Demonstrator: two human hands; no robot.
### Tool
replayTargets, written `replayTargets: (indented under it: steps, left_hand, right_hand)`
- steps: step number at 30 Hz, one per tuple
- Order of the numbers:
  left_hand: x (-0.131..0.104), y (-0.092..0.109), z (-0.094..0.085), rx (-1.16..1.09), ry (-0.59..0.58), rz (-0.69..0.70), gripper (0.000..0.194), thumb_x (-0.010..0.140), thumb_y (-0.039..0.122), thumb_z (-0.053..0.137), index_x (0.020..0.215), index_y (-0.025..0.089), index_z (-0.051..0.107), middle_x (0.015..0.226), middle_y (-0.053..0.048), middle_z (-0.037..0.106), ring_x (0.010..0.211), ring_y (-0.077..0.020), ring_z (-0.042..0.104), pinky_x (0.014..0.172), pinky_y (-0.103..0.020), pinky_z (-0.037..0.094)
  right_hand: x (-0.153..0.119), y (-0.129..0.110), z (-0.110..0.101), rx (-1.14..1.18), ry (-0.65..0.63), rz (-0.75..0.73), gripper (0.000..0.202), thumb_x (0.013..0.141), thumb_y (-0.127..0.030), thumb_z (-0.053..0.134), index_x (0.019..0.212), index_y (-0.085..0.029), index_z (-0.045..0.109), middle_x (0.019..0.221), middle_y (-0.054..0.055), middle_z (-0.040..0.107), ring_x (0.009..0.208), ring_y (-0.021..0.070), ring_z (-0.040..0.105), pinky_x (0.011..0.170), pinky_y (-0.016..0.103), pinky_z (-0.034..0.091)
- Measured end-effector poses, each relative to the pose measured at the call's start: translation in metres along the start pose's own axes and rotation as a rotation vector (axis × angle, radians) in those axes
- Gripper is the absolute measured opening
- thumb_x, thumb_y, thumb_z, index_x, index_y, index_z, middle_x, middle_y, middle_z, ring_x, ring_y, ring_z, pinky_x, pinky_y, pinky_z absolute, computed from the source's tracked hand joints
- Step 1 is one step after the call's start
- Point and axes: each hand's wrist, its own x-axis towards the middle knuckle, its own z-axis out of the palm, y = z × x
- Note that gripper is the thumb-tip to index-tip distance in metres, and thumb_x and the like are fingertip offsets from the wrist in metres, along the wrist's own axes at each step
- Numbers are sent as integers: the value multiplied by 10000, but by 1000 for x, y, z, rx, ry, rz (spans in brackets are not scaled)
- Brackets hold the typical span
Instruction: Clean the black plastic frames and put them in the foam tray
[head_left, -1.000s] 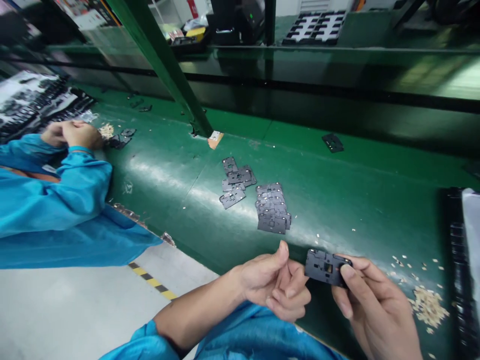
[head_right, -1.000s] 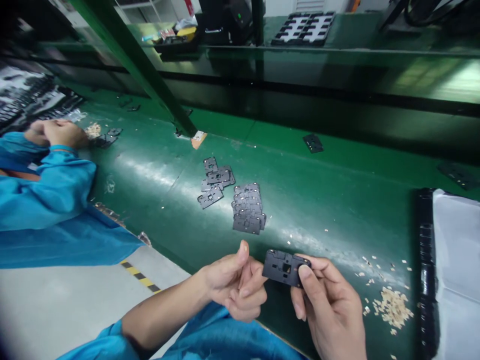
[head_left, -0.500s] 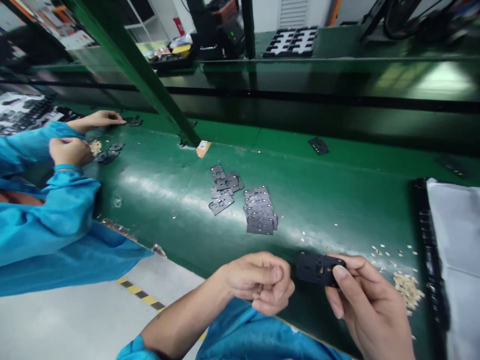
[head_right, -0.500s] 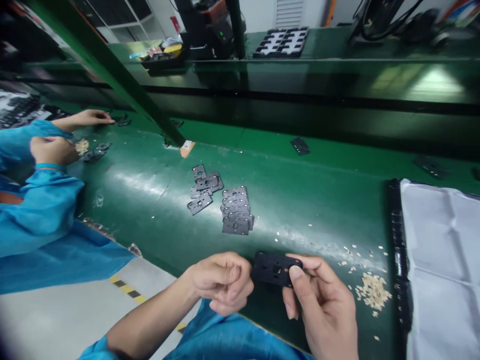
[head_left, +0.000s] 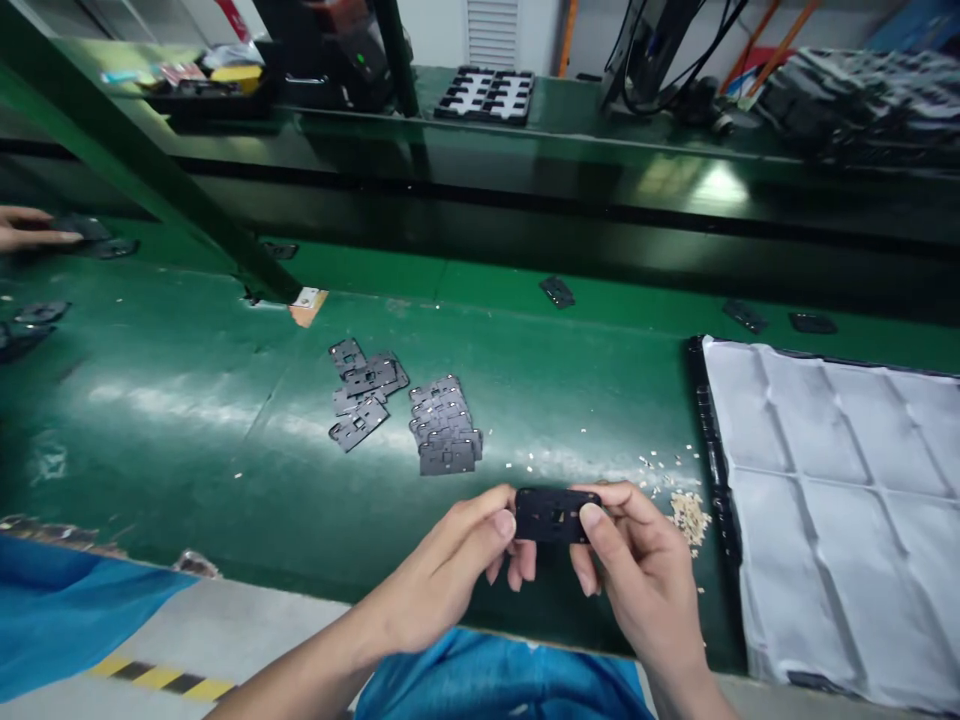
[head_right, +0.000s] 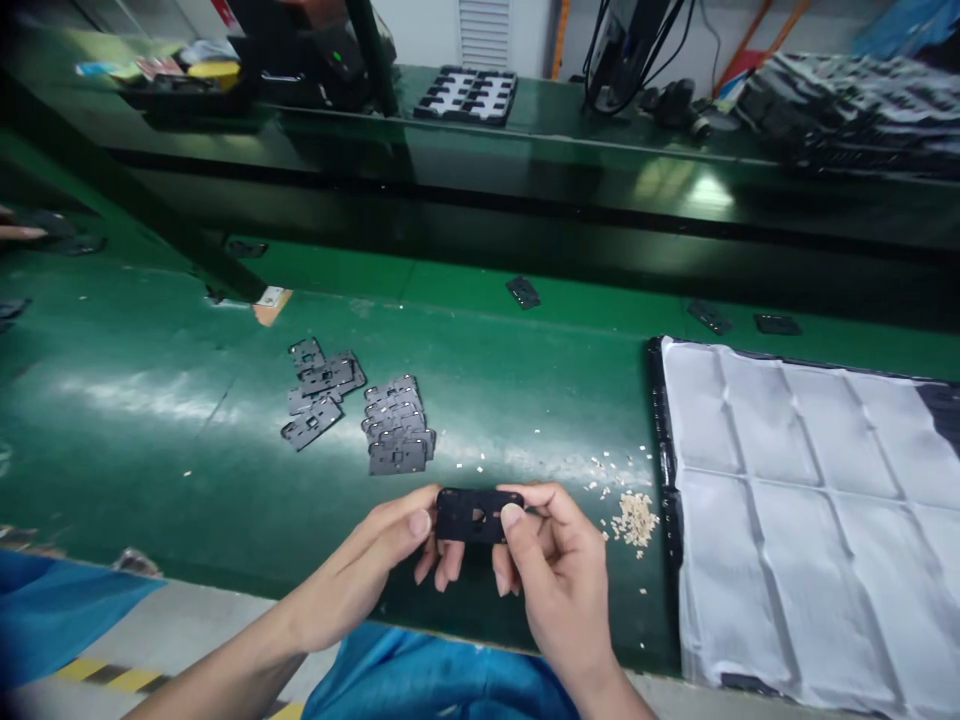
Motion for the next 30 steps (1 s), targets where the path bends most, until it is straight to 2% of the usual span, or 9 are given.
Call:
replayTargets:
  steps: [4,8,10,15,19,23,26,30]
  left_hand:
    - [-1,0,9,115,82,34,439,1155,425,309,807,202,458,641,51,484,584,-106,430,639,-260,362]
    - [-2,0,16,131,105,46,408,1156,430,285,816,228,386,614,74,409,536,-103,364,569,-267,304]
    - [-3,0,17,162,107,45,391,1155,424,279,832,231,387,622,74,404,537,-107,359,568,-275,292]
    - [-4,-3,16,236,111,53,374,1145,396,281,837,225,406,635,65,413,540,-113,361,582,-296,268]
    - [-3,-3,15,130,135,50,386,1133,408,336,803,217,400,645,60,409,556,-106,380,585,-284,268]
    - [-2,-4,14,30,215,42,368,1118,380,370,805,203,445,656,53,430,580,-105,401,585,-269,275]
    - [0,-6,15,1,269,30,363,1111,353,366,791,201,447,658,52,426,594,-108,406,589,-264,278]
    - [2,-11,16,-45,319,31,365,1102,330,364,765,204,431,641,58,401,586,-107,385,587,-265,271]
  right_hand:
    - [-2,1,8,51,49,11,213,1051,-399,654,1055,-192,703,553,-53,571,449,83,517,474,184,415]
    - [0,7,13,118,89,-44,192,1034,-392,672,995,-211,723,784,-26,612,440,29,490,417,147,359]
    - [2,11,13,128,102,-48,193,1022,-389,685,950,-214,722,848,-22,606,441,13,469,390,127,336]
    - [4,18,13,151,155,6,256,974,-412,736,842,-201,678,833,-21,585,496,30,427,376,103,320]
    - [5,20,13,162,157,17,251,960,-402,756,831,-202,676,811,-23,587,504,38,415,387,113,334]
    - [5,19,16,109,132,26,213,984,-379,733,871,-204,691,775,-30,586,450,28,433,386,132,362]
    - [3,17,20,60,117,-23,179,1006,-352,709,904,-205,700,781,-24,603,427,26,466,389,140,381]
    - [0,15,27,-22,105,-162,126,1029,-285,669,929,-217,704,799,-15,627,407,35,502,367,145,393]
